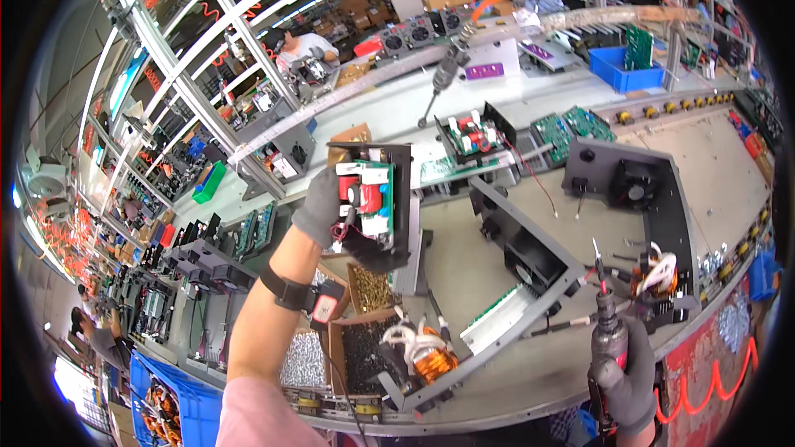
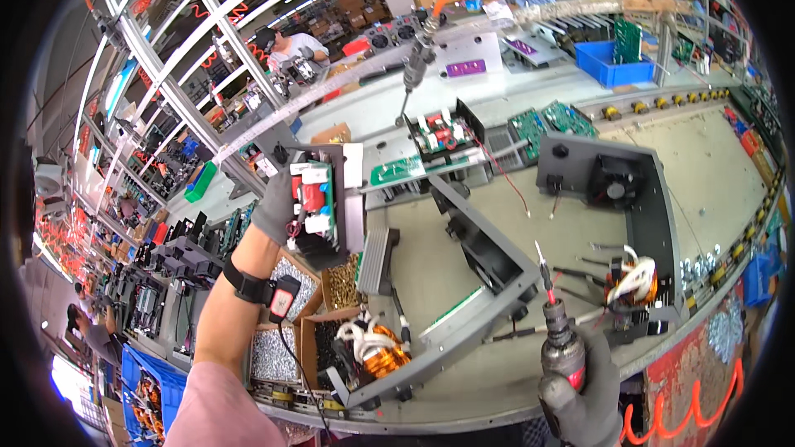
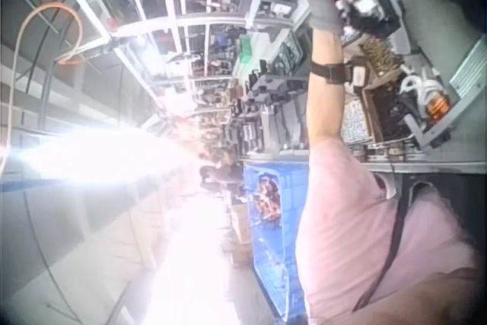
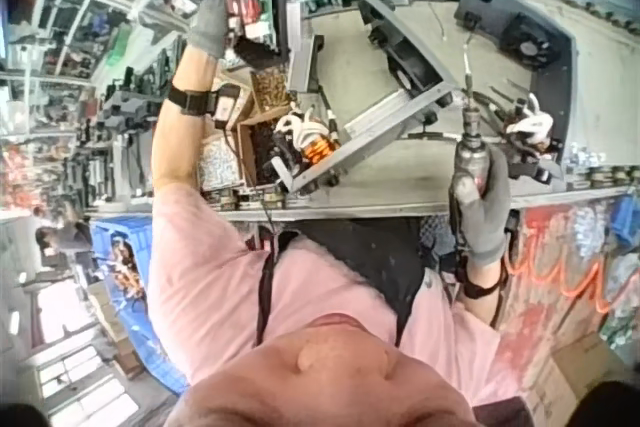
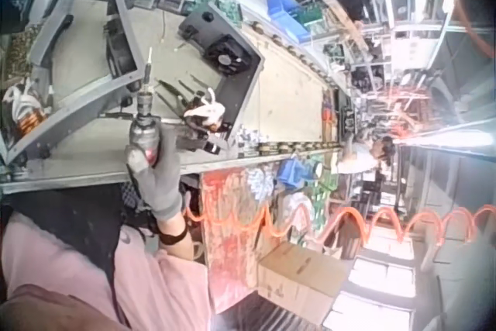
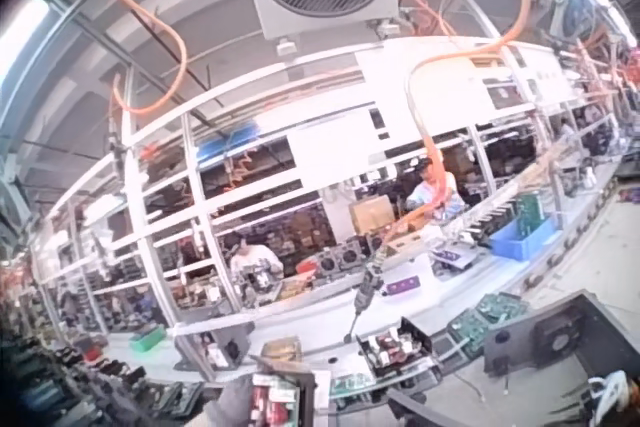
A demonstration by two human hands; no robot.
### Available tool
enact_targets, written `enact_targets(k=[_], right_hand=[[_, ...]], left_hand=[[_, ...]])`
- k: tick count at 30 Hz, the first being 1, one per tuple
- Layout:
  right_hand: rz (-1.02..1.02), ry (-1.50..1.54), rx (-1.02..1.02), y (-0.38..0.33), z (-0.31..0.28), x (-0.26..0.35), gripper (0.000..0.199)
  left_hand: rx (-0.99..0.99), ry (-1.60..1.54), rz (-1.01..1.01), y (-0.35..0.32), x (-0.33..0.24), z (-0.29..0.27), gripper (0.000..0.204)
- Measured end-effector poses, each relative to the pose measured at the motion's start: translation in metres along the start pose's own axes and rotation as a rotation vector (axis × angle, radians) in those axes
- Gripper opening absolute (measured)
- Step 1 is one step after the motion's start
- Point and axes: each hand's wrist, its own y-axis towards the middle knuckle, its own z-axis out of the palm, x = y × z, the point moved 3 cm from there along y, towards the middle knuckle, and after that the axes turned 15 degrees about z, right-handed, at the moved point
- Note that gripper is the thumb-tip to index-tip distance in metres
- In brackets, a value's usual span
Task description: Assembling internal components and circuit boards into metal housings using a pneumatic screwdriver.
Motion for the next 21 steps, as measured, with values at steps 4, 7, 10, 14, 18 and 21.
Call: enact_targets(k=[4,7,10,14,18,21], right_hand=[[0.156,0.143,0.035,-0.016,-0.011,-0.001,0.080],[0.171,0.115,0.044,-0.027,-0.026,-0.019,0.078],[0.185,0.067,0.063,-0.038,-0.037,-0.027,0.076],[0.153,-0.115,0.107,-0.042,-0.047,-0.042,0.073],[0.117,-0.268,0.172,-0.042,-0.047,-0.050,0.070],[0.192,-0.315,0.229,-0.041,-0.049,-0.059,0.073]], left_hand=[[0.421,-0.411,-0.117,0.029,-0.040,0.028,0.024],[0.634,0.088,0.376,0.036,-0.073,0.058,0.022],[1.003,0.153,0.484,0.031,-0.084,0.101,0.026],[0.950,0.164,0.638,0.012,-0.098,0.120,0.015],[0.870,0.065,0.573,0.019,-0.089,0.124,0.018],[0.914,0.028,0.568,0.024,-0.094,0.130,0.019]])
